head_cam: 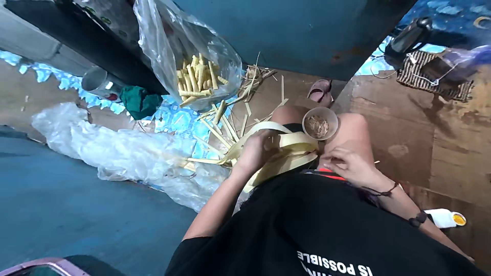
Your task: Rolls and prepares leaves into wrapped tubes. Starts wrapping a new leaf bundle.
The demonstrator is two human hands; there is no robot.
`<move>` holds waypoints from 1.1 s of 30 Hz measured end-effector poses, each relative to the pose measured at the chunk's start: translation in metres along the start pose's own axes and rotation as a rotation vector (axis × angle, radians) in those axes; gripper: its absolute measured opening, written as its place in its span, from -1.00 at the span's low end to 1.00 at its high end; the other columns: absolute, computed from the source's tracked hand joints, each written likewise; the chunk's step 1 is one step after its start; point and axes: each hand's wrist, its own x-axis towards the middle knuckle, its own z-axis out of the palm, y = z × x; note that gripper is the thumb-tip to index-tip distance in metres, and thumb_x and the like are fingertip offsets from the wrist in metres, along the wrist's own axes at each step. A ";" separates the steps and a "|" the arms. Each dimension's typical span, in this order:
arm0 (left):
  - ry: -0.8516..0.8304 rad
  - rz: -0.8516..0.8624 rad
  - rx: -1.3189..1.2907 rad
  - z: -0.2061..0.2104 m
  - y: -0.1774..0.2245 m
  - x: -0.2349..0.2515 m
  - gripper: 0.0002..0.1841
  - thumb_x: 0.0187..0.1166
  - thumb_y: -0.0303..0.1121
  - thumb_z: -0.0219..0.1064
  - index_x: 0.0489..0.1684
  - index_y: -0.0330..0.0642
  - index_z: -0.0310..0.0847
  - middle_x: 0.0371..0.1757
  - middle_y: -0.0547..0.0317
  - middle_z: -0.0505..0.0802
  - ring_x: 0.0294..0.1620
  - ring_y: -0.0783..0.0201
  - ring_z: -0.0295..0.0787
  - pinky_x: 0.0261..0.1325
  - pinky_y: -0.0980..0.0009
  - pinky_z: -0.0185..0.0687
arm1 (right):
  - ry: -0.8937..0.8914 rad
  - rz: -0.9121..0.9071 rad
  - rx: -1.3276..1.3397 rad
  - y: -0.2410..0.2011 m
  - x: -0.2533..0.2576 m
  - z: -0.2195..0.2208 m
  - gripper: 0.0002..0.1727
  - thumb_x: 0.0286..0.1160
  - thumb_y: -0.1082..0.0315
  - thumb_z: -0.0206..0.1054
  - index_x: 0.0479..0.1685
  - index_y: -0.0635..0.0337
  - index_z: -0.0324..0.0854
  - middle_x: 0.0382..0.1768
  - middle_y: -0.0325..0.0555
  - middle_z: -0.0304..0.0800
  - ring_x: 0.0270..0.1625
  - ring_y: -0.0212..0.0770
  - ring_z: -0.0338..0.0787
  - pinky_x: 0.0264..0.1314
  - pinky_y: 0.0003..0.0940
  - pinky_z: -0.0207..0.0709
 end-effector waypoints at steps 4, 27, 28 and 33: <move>-0.080 0.161 -0.058 -0.011 0.022 -0.004 -0.57 0.40 -0.17 0.63 0.11 -0.25 0.74 -0.08 0.01 0.87 -0.05 0.14 0.85 0.14 0.08 0.78 | 0.225 -0.267 -0.021 -0.048 0.032 -0.010 -0.49 0.51 -0.01 0.41 0.31 0.12 0.74 0.28 -0.02 0.76 0.33 -0.12 0.74 0.39 -0.10 0.64; 0.129 0.226 0.093 -0.024 0.011 -0.022 -0.94 0.40 -0.38 0.59 -0.33 -0.15 0.88 0.02 0.20 0.93 0.01 0.31 0.89 0.15 0.22 0.81 | 0.129 -0.193 -0.022 -0.055 0.068 -0.019 -0.70 0.04 0.32 0.78 -0.22 0.13 0.86 -0.16 -0.15 0.93 -0.07 -0.24 0.90 0.09 -0.19 0.79; 0.143 0.234 0.087 -0.024 0.010 -0.023 -0.93 0.39 -0.38 0.59 -0.34 -0.15 0.88 0.01 0.19 0.93 0.00 0.32 0.89 0.14 0.23 0.81 | 0.147 -0.205 -0.008 -0.056 0.068 -0.019 -0.71 0.04 0.32 0.78 -0.23 0.13 0.88 -0.14 -0.16 0.94 -0.06 -0.26 0.90 0.09 -0.21 0.79; 0.129 0.223 0.063 -0.025 0.006 -0.024 -0.74 0.36 -0.29 0.63 -0.10 -0.19 0.82 -0.02 0.11 0.90 0.02 0.21 0.87 0.16 0.12 0.80 | 0.192 -0.256 -0.099 -0.064 0.067 -0.019 -0.78 0.10 0.33 0.74 -0.27 0.15 0.91 -0.03 -0.10 0.95 0.07 -0.19 0.91 0.20 -0.14 0.76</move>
